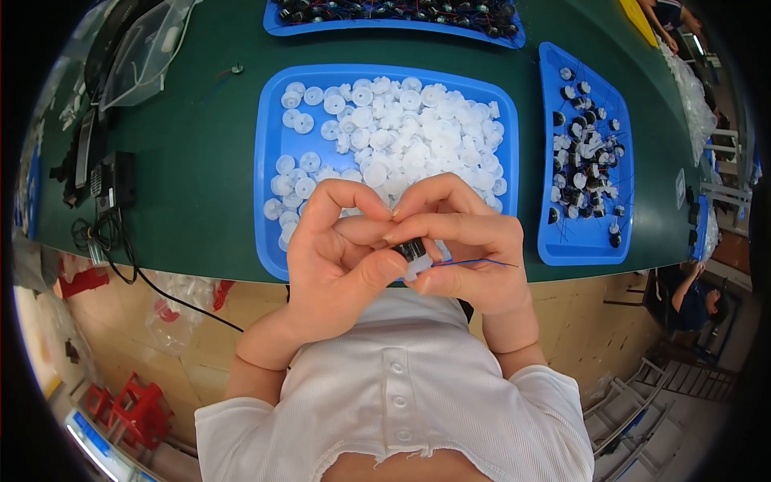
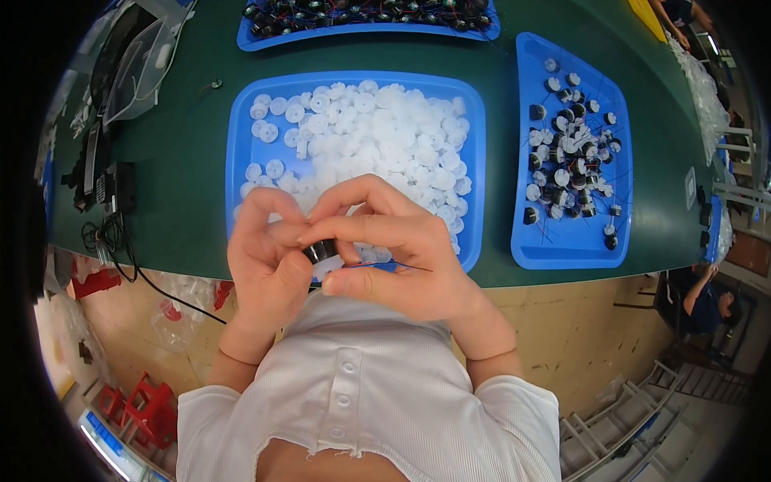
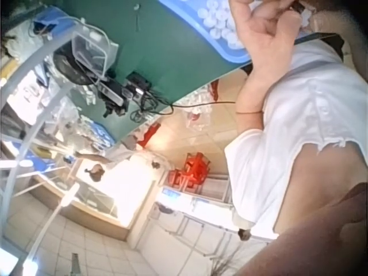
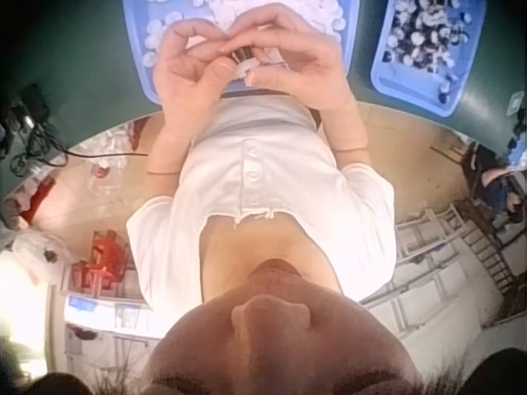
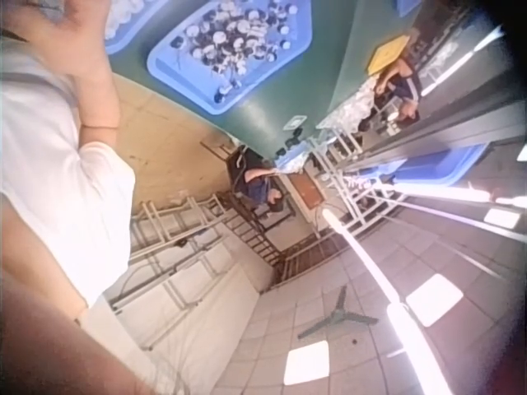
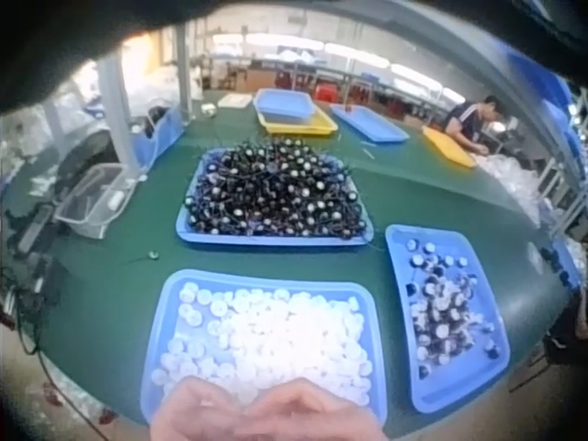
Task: The person assembles small plastic caps and metal components by hand at a manufacturing workbench, taking parts from blue trays and joining them with electrical wires.
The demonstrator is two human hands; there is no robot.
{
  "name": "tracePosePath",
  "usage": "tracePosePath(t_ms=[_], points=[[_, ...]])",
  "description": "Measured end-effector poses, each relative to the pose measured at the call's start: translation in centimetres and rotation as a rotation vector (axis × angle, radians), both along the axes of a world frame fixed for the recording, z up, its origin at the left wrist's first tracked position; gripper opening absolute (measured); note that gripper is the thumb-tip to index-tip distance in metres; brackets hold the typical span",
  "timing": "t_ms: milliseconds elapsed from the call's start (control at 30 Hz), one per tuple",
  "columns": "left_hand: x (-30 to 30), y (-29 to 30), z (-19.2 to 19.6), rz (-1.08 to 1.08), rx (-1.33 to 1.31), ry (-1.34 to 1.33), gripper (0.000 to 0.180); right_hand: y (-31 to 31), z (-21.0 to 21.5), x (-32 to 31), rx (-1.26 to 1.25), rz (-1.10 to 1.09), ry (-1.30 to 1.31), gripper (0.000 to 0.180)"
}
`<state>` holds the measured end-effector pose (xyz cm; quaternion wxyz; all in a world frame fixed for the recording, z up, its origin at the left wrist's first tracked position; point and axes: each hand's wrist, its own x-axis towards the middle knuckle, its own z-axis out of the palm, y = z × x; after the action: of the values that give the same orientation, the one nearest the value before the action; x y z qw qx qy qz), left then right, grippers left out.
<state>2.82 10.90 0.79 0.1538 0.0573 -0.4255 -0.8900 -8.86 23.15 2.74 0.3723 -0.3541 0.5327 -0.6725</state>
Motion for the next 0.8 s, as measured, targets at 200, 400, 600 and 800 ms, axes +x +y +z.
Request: tracePosePath(t_ms=[200,400,600,800], points=[[-0.2,0.1,0.2,0.009,0.005,-0.075,0.033,-0.3,0.6,-0.2,0.050,-0.111,0.253,0.030],[-0.4,0.1,-0.2,0.019,0.200,-0.124,0.030,-0.2,-0.5,0.6,-0.043,-0.393,0.681,0.026],[-0.2,-0.1,-0.3,0.027,0.054,-0.050,0.025,-0.1,-0.8,-0.2,-0.178,-0.307,0.599,0.022],[-0.1,0.1,0.0,0.079,-0.075,-0.032,0.025,-0.1,-0.3,-0.1,-0.118,-0.347,0.608,0.020]])
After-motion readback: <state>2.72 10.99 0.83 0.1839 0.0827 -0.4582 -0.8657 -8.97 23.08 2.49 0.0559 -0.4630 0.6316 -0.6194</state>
